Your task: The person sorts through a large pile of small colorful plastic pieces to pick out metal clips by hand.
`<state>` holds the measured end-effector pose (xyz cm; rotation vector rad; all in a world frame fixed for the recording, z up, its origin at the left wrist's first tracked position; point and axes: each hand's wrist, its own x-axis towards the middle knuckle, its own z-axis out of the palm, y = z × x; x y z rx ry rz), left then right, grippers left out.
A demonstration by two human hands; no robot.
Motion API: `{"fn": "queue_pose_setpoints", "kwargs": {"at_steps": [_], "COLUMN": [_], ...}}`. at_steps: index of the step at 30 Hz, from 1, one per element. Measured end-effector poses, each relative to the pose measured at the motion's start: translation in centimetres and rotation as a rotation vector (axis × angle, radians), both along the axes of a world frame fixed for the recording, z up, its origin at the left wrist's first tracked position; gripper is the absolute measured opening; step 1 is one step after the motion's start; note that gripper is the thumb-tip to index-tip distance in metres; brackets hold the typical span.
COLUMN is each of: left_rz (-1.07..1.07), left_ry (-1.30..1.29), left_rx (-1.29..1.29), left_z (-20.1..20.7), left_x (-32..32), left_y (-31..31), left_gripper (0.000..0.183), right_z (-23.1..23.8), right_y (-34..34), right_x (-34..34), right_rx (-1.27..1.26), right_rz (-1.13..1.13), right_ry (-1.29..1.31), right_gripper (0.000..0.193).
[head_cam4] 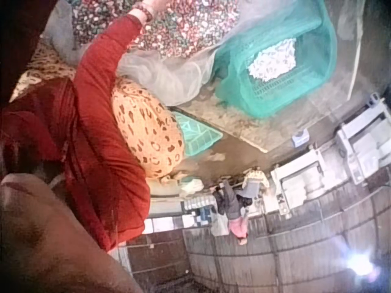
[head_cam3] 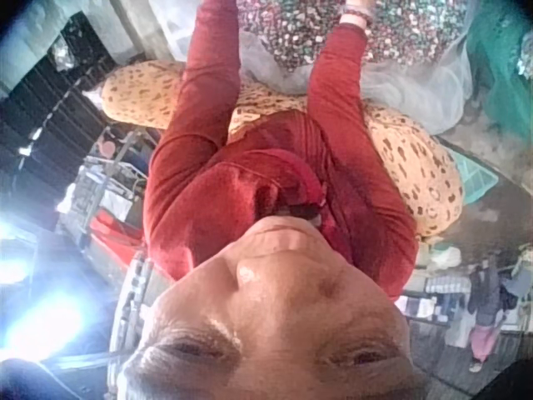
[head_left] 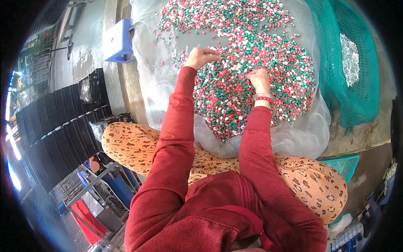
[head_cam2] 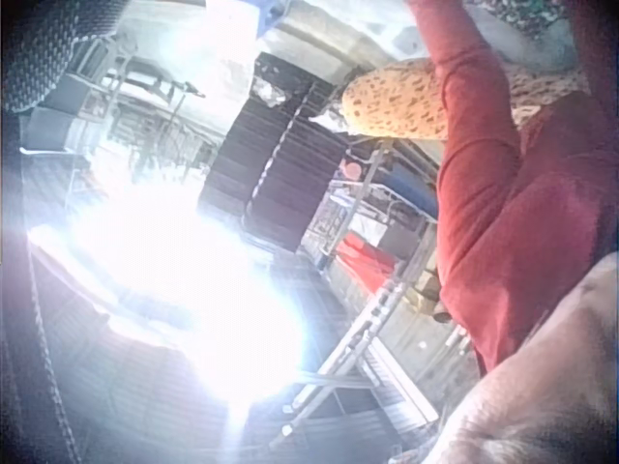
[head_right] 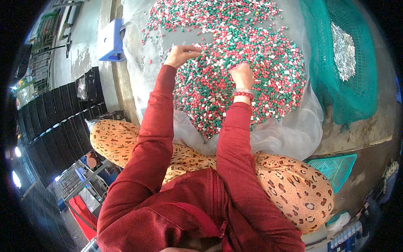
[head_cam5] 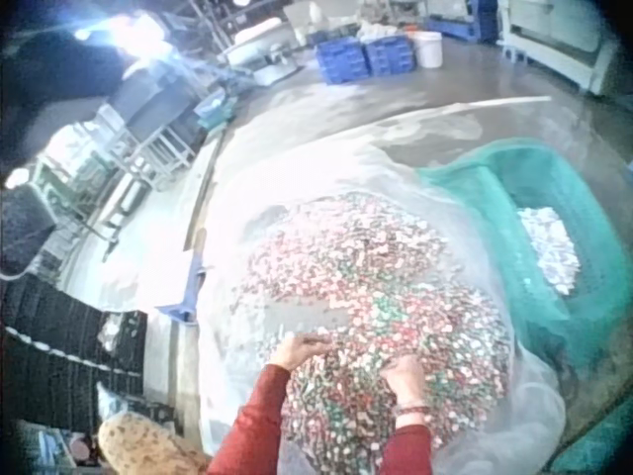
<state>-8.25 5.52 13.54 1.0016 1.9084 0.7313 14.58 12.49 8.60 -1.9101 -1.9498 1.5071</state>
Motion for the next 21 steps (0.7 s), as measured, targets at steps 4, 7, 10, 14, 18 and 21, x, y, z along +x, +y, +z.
{"fn": "queue_pose_setpoints", "kwargs": {"at_steps": [4,7,10,14,18,21], "left_rz": [-0.167,-0.223,-0.244,-0.553,-0.56,-0.496], "left_ry": [0.219,0.555,0.71,0.548,-0.243,-0.465], "left_rx": [-0.016,-0.221,-0.268,-0.398,-0.641,-0.54], "left_z": [-0.6,-2.1,-4.0,-5.2,0.7,3.9], "left_x": [1.6,4.6,5.2,2.2,2.6,1.7], "left_y": [1.0,1.9,2.5,3.2,4.4,3.2], "left_gripper": [0.024,0.032,0.034,0.042,0.039,0.034], "right_z": [-0.9,-0.1,3.5,9.9,11.6,11.4], "right_y": [-0.1,-0.2,1.7,4.0,4.9,5.0], "right_x": [0.1,0.8,1.3,1.3,3.6,3.9], "right_rx": [-0.239,-0.116,0.028,-0.219,-0.277,-0.332], "right_rz": [-0.095,-0.302,-0.466,-0.695,-0.743,-0.709], "right_ry": [0.195,0.348,0.658,1.144,1.396,1.476], "right_gripper": [0.017,0.014,0.011,0.013,0.014,0.016]}}
